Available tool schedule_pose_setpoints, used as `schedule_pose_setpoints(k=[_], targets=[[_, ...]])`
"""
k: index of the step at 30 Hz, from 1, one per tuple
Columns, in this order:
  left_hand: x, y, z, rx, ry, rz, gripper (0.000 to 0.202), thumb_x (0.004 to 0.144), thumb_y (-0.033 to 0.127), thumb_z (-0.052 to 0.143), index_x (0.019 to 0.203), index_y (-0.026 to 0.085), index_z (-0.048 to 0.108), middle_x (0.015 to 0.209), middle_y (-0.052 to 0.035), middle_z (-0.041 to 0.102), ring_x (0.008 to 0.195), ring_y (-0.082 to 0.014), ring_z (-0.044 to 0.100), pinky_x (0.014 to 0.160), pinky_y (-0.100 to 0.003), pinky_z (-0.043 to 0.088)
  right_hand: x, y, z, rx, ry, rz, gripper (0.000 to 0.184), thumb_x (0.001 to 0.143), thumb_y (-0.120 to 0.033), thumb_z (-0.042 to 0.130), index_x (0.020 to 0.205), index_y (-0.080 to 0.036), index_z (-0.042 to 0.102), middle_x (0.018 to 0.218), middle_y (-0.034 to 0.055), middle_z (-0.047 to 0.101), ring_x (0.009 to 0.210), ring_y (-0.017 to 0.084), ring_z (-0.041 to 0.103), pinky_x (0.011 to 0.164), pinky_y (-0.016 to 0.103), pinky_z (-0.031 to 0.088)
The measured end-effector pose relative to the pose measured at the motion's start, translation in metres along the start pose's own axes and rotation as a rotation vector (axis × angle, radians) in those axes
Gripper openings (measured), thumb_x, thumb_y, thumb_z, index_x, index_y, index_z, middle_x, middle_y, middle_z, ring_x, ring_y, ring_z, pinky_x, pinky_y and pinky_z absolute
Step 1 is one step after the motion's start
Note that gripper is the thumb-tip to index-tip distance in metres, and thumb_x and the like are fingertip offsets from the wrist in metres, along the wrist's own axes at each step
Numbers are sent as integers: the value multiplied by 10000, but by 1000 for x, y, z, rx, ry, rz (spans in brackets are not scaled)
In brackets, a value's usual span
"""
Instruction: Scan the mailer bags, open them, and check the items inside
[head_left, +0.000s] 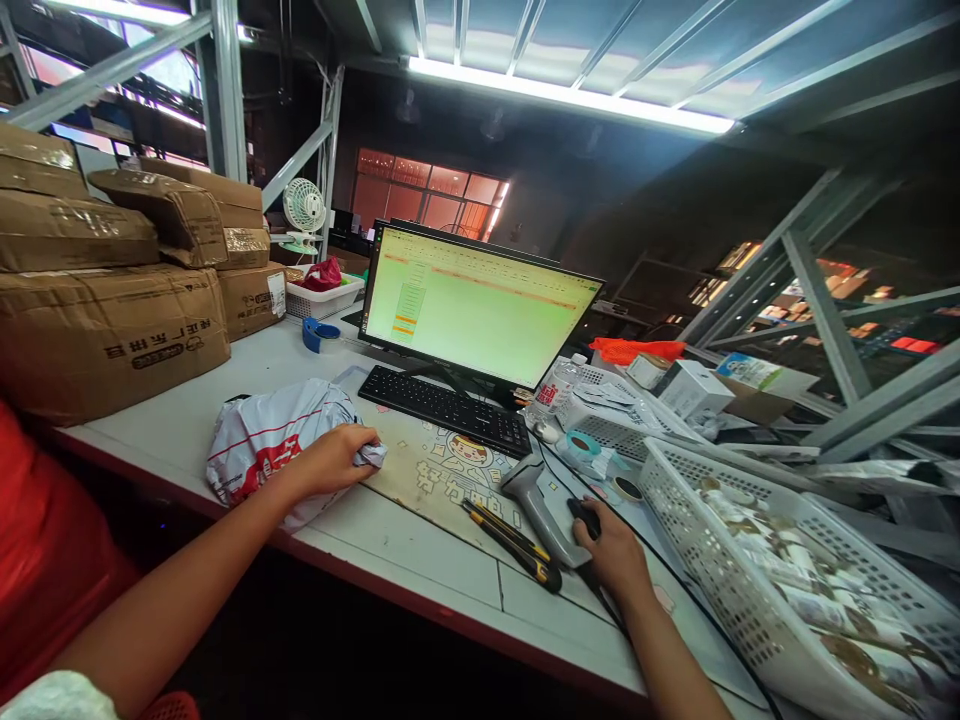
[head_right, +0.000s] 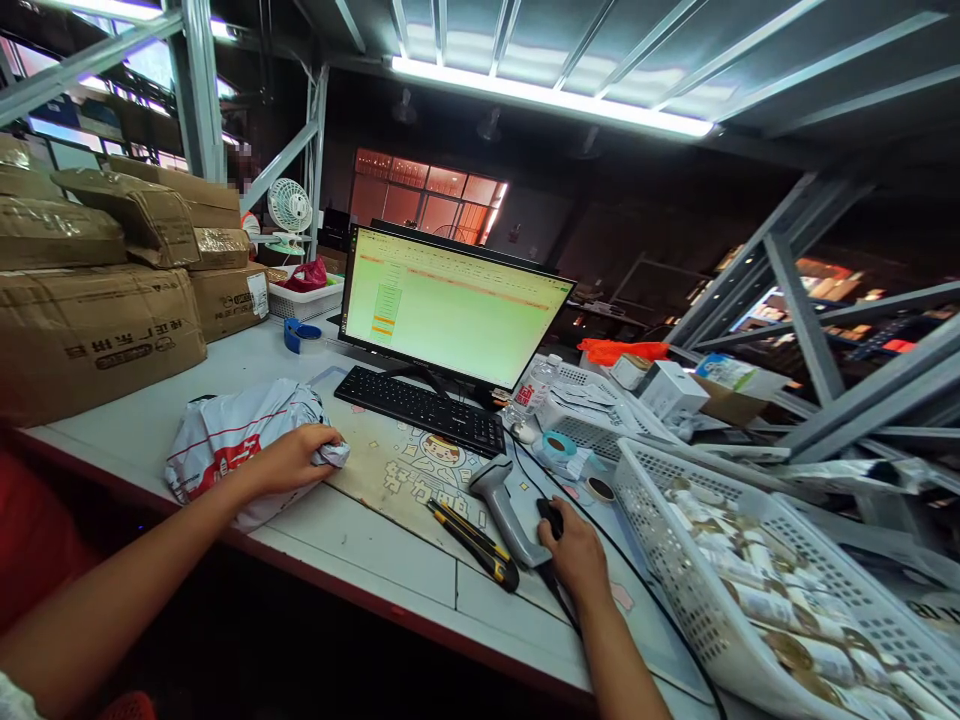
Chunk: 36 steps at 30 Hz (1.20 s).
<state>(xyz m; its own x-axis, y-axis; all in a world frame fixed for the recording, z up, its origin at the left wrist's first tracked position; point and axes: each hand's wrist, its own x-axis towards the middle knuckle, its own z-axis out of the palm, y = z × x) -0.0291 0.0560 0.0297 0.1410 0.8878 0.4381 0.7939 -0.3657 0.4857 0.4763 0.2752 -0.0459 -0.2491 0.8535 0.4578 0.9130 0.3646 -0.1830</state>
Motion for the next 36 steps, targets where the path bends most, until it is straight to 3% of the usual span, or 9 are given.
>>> schedule_pose_setpoints(k=[7, 13, 23, 30, 36], targets=[[-1, 0, 1, 1, 3, -10, 135, 857, 235, 603, 985, 196, 616, 957, -47, 661, 911, -222, 614, 836, -327, 440, -1, -2, -1, -20, 80, -57, 427, 863, -494, 427, 1079, -196, 644, 1397, 146, 556, 1177, 305, 628, 918, 420, 538], [0, -1, 1, -2, -4, -17, 141, 849, 223, 602, 987, 198, 614, 972, -48, 663, 927, -223, 614, 848, -329, 437, -1, -4, -4, -2, 27, -58, 438, 865, -475, 417, 1120, -185, 624, 1244, 139, 644, 1056, 289, 664, 939, 434, 527], [0, 0, 0, -1, -4, -8, 122, 854, 221, 601, 974, 200, 611, 940, -38, 657, 896, -213, 608, 829, -321, 433, -2, -3, -2, -13, -24, 19, 512, 847, -485, 432, 1217, -191, 627, 1325, 132, 677, 1049, 315, 684, 946, 457, 516], [0, -1, 1, 3, 0, -7, 105, 855, 226, 603, 957, 201, 606, 936, -39, 656, 895, -212, 609, 825, -318, 436, -1, -7, -5, -57, -57, 59, 573, 860, -492, 419, 1287, -171, 626, 1172, 147, 733, 1014, 313, 695, 895, 433, 528], [0, 0, 1, 5, 0, -3, 110, 861, 233, 591, 964, 201, 610, 937, -44, 657, 889, -216, 612, 824, -323, 443, -2, -6, -3, -59, -25, 51, 583, 856, -480, 434, 1302, -163, 633, 1164, 144, 737, 995, 320, 697, 879, 442, 529]])
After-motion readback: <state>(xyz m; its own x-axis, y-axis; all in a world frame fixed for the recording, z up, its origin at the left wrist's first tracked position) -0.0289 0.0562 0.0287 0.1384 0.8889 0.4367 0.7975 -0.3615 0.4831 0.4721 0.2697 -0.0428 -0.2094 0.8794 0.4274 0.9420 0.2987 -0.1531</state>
